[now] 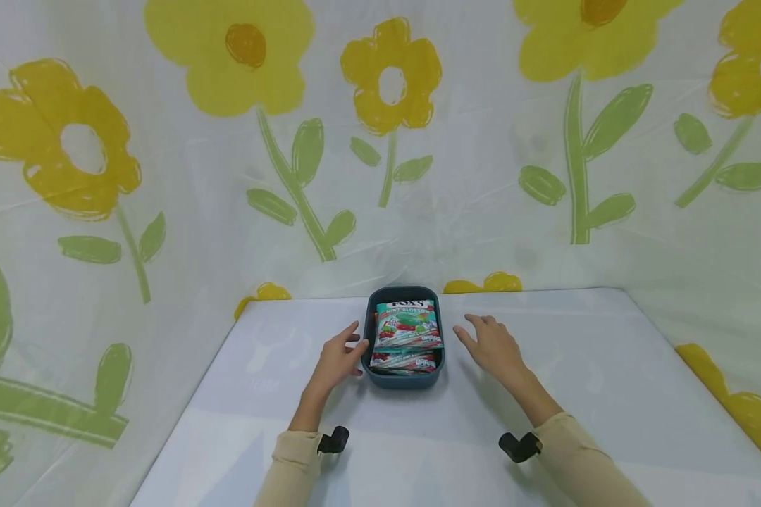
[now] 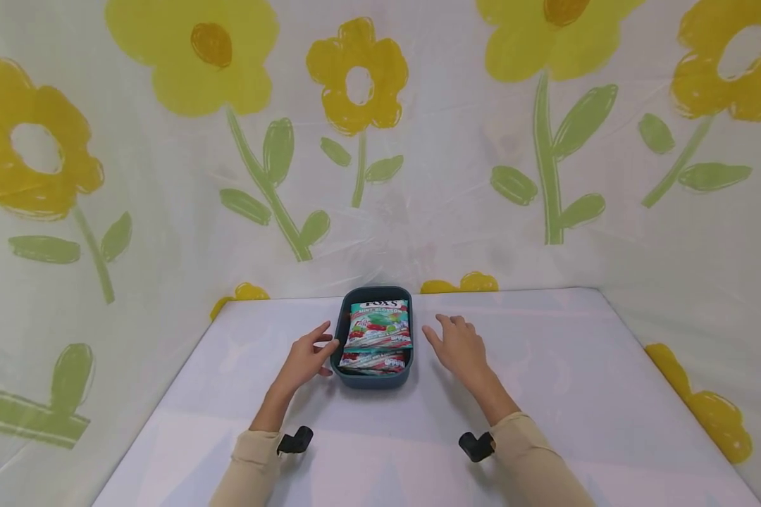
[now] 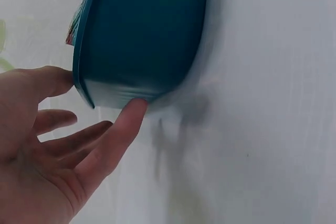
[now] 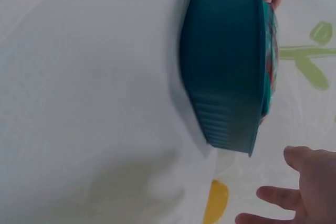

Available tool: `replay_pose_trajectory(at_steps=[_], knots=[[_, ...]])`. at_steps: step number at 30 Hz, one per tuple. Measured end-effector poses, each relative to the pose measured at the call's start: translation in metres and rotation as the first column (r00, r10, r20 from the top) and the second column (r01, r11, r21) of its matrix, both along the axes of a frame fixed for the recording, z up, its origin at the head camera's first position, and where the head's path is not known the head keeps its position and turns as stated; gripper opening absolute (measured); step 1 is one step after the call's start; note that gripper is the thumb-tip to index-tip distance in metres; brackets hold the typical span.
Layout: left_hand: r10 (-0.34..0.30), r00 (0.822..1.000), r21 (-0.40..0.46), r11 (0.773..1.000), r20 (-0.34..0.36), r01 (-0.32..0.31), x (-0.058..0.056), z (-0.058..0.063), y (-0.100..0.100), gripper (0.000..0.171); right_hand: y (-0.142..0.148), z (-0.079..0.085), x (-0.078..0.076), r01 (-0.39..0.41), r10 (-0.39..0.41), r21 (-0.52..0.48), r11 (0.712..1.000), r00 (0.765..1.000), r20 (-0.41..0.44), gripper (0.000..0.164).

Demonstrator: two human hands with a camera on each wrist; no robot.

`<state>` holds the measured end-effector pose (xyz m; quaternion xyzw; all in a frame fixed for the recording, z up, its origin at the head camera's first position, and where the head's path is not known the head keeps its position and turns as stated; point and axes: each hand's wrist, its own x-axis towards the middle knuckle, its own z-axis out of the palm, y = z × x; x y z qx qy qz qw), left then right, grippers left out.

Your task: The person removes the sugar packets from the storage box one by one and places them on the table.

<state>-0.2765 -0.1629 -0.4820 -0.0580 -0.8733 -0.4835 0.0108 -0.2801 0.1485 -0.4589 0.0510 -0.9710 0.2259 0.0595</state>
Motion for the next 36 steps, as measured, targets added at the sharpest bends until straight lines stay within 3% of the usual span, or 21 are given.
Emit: replay_pose_trajectory(at_steps=[8,19,26,36], knots=[[-0.032,0.999,0.074,0.997,-0.007,0.032,-0.011,-0.001,0.007,0.055,-0.016,0.017,-0.013,-0.029,0.030,-0.062,0.998,1.000,0.004,0.050],[-0.016,1.000,0.060,0.998,-0.009,0.017,-0.015,0.000,0.013,0.052,-0.034,0.024,-0.022,-0.074,0.077,-0.123,0.990,0.997,0.018,0.039],[-0.009,1.000,0.062,0.998,0.014,0.008,-0.010,-0.004,0.012,0.052,-0.047,0.021,-0.017,-0.085,0.091,-0.089,0.992,0.994,0.057,0.040],[0.011,1.000,0.046,0.999,0.007,-0.011,-0.009,-0.004,0.011,0.052,-0.066,0.023,-0.018,-0.002,0.002,-0.006,1.000,0.994,0.112,0.039]])
